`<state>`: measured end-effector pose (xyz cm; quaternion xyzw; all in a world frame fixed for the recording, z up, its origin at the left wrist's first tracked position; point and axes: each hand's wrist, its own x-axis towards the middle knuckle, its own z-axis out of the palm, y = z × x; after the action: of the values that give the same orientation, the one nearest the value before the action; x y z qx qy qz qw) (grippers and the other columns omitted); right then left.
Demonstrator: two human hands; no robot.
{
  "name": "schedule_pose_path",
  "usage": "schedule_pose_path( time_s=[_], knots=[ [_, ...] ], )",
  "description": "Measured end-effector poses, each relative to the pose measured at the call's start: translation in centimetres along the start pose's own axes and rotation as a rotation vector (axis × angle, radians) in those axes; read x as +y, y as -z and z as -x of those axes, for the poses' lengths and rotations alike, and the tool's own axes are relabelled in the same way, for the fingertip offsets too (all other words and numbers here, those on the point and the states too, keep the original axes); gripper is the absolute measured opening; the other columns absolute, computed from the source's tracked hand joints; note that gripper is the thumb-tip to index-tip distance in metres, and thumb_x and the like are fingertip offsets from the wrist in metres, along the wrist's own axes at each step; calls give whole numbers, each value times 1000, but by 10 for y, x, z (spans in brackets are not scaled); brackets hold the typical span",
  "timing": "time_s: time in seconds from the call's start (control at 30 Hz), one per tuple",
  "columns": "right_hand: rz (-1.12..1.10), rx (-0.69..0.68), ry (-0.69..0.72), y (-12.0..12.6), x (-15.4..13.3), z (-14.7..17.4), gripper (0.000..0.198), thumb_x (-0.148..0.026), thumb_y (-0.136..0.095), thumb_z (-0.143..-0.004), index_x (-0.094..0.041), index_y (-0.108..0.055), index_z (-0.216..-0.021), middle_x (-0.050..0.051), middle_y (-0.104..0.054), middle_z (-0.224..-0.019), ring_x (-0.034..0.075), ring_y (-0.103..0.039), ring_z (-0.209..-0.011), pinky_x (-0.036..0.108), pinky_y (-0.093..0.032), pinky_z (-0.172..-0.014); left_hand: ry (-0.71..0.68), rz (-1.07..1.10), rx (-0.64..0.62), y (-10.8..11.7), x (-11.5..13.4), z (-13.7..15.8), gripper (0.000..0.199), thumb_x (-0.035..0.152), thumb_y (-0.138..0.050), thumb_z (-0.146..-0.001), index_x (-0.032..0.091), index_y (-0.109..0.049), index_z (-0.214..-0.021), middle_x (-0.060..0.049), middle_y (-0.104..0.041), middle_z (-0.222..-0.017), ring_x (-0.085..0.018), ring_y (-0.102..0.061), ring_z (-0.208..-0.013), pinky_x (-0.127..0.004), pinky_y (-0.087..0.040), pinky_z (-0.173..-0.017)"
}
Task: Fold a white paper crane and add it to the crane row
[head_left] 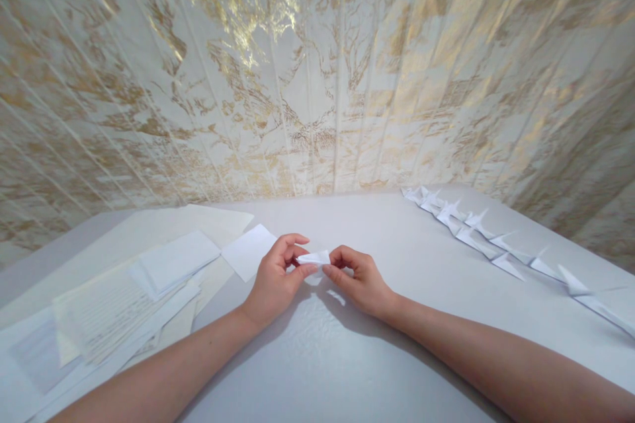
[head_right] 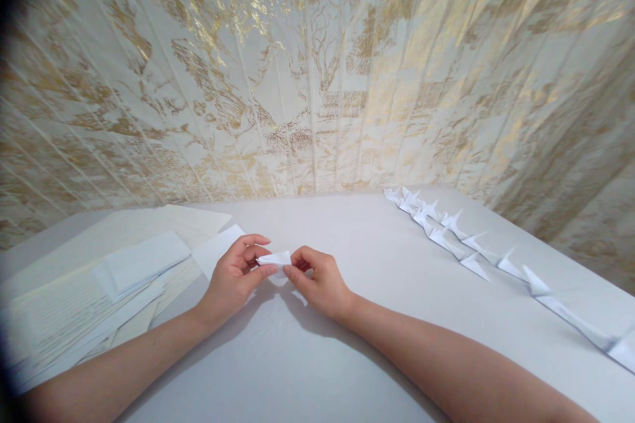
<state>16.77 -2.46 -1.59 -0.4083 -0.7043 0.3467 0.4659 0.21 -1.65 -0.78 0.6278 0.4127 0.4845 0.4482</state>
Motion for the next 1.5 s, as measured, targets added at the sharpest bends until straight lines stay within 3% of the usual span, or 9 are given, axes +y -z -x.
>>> schedule_pose_path(
  time_s=[0.13, 0.33, 0.5, 0.67, 0.73, 0.83, 0.93, 1.2, 1.5],
  knots=[
    [-142, -32, -100, -1, 1, -1, 20, -34, -52, -74, -17, -47, -64, -4, -43, -56, 8, -39, -50, 22, -34, -49, 28, 50, 1, -1, 1, 0, 32, 20, -65, -67, 20, -47, -94, 6, -57, -62, -9, -50, -55, -20, -37, -54],
    [-90, -43, -91, -1, 1, 0, 18, -32, -54, -73, -17, -48, -64, -3, -47, -58, 9, -42, -53, 22, -36, -50, 131, 148, 15, 1, 1, -1, 25, 17, -65, -62, 19, -48, -80, 7, -55, -56, -8, -48, -49, -19, -34, -48],
    [116, 50, 110, 2, 3, 1, 16, -24, -54, -77, -17, -51, -63, -1, -54, -60, 11, -50, -57, 23, -41, -57, 148, 194, 0, 1, 2, -2, 14, 20, -61, -66, 17, -53, -77, 5, -59, -58, -8, -50, -50, -20, -36, -50],
    [300, 191, 436, 8, 8, -1, 9, -13, -52, -78, -19, -53, -72, 3, -61, -70, 15, -57, -68, 29, -44, -65, 20, 165, 63, 0, 3, -3, 18, 20, -59, -70, 19, -56, -88, -3, -66, -91, -15, -58, -83, -25, -44, -70],
    [325, 227, 512, 10, 9, -2, 13, -7, -51, -76, -21, -53, -75, 3, -62, -74, 17, -57, -74, 31, -45, -68, -16, 95, 100, 1, 2, -3, 23, 17, -62, -66, 19, -57, -88, -2, -64, -91, -14, -56, -80, -23, -44, -68],
    [340, 245, 568, 12, 8, -3, 18, -4, -51, -74, -22, -52, -77, 4, -61, -77, 17, -57, -77, 33, -45, -70, -12, 10, 109, 3, 1, -3, 14, 17, -63, -66, 18, -59, -80, 1, -60, -75, -11, -52, -66, -22, -42, -62],
    [354, 235, 600, 11, 6, -2, 17, -5, -51, -75, -21, -52, -78, 4, -60, -79, 18, -55, -78, 35, -45, -70, 1, -29, 89, 3, 1, -2, 6, 20, -62, -68, 17, -58, -72, 2, -58, -67, -11, -51, -61, -22, -41, -59],
    [364, 215, 614, 11, 4, -1, 16, -5, -52, -75, -21, -52, -77, 4, -61, -79, 17, -55, -79, 35, -45, -71, 10, -61, 127, 3, 5, -3, 6, 21, -62, -67, 17, -58, -68, 2, -57, -63, -11, -49, -58, -21, -39, -54],
    [357, 209, 603, 9, 0, 1, 16, -6, -51, -74, -21, -52, -75, 4, -61, -77, 17, -56, -76, 33, -45, -69, -57, -90, 154, 4, 2, -3, 6, 21, -63, -67, 18, -58, -65, 0, -61, -73, -13, -53, -65, -23, -43, -58]
  ],
)
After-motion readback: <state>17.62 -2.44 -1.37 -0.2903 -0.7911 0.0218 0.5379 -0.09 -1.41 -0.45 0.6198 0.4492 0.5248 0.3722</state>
